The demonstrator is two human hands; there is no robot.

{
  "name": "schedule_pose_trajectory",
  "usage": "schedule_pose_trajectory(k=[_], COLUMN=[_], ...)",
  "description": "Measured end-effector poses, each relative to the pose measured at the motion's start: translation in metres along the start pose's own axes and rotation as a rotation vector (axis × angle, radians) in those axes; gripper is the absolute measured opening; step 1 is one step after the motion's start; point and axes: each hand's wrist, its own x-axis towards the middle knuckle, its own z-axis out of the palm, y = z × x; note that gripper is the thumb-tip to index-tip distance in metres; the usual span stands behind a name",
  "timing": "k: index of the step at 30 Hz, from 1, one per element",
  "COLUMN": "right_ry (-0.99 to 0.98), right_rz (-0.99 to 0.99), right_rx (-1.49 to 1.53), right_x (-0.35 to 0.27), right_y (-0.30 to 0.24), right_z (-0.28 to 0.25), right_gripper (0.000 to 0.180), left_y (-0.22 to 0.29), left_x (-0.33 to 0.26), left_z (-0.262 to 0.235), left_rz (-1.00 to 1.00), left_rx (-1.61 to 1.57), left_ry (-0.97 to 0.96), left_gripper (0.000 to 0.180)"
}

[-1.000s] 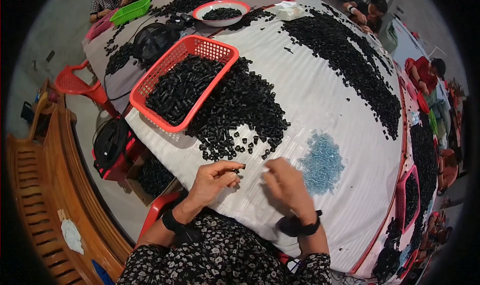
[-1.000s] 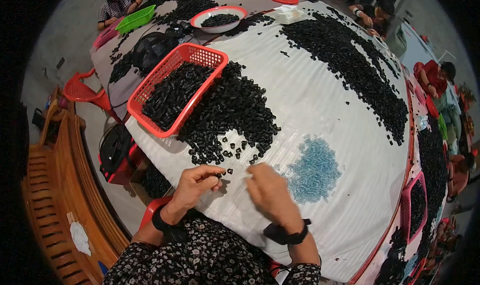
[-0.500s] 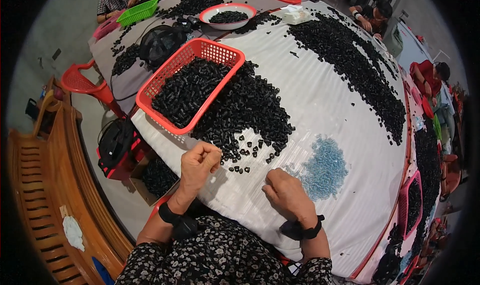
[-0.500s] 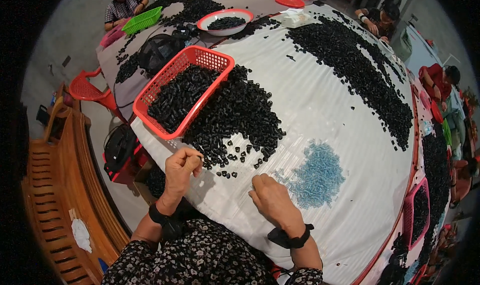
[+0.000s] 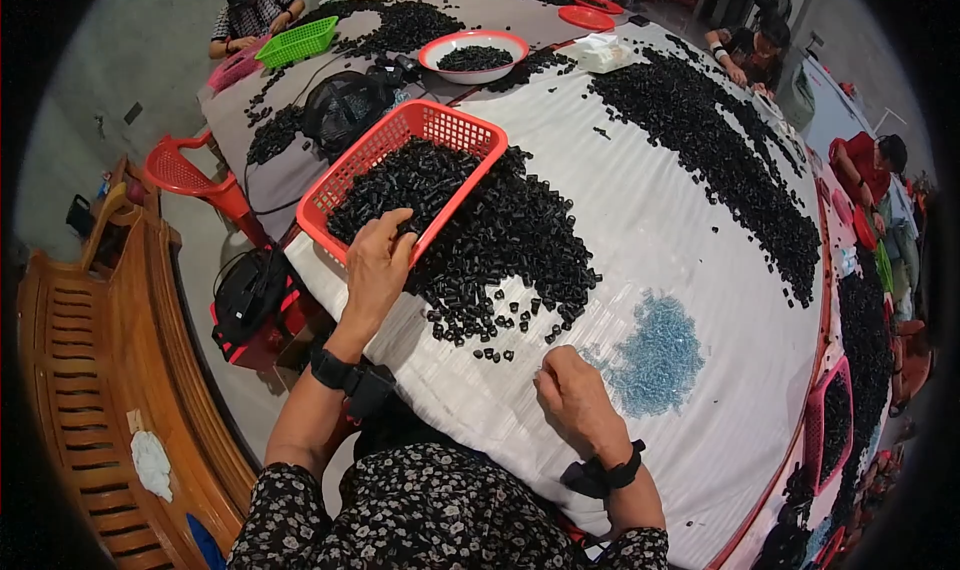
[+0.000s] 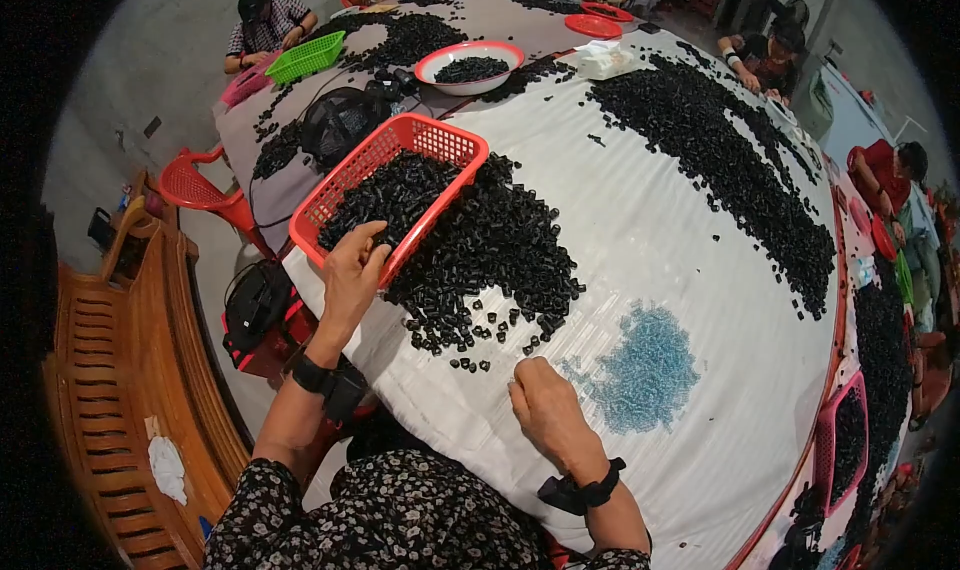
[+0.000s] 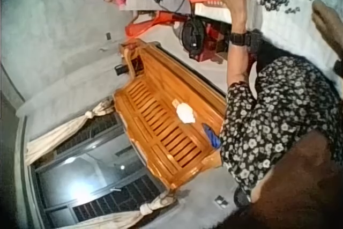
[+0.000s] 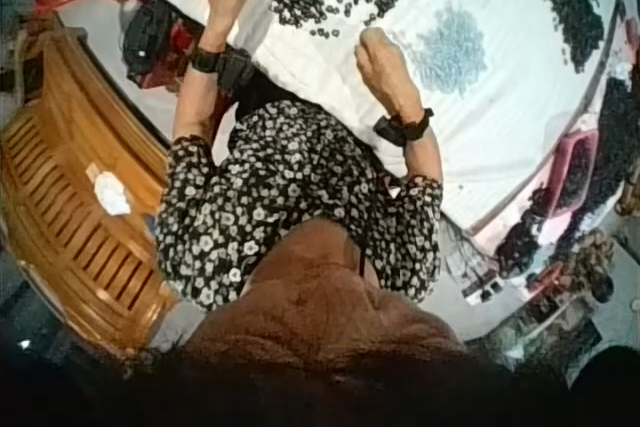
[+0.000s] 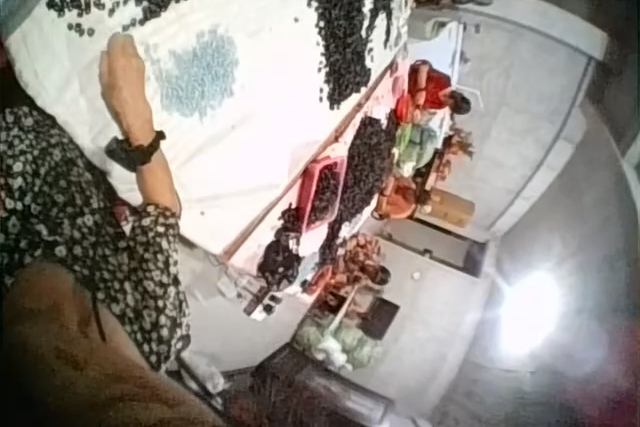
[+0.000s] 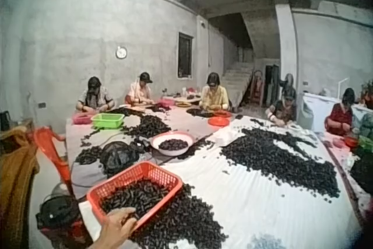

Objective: Sorting and inspecting small plastic eyelet components for shoes at a communal work table.

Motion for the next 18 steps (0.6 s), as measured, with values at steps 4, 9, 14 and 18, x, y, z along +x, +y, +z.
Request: schedule_pose_trajectory(k=[4, 9, 14, 18], right_ry=[0.156, 0.228, 0.271, 0.408], right_rz=[0.039, 0.116, 0.149, 0.027], right_rx=[0.135, 0.208, 0.266, 0.18], right_x=[0.004, 0.002, 0.004, 0.008], right_y=[-0.006, -0.003, -0.004, -0.001], right_z=[-0.004, -0.003, -0.006, -0.007], right_gripper=[0.017, 0.016, 0.012, 0.009], left_y=[-0.005, 0.032, 0.039, 0.038], left_x=[0.006, -0.017, -0.044, -0.048], left_z=[0.007, 0.033, 0.086, 0.104], left_rz=[0.167, 0.47, 0.502, 0.488], left_rx=[0.148, -0.048, -0.001, 0.02], left_ry=[0.079, 0.011, -0.282, -0.441], left_gripper=[0.03, 0.016, 0.008, 0.012])
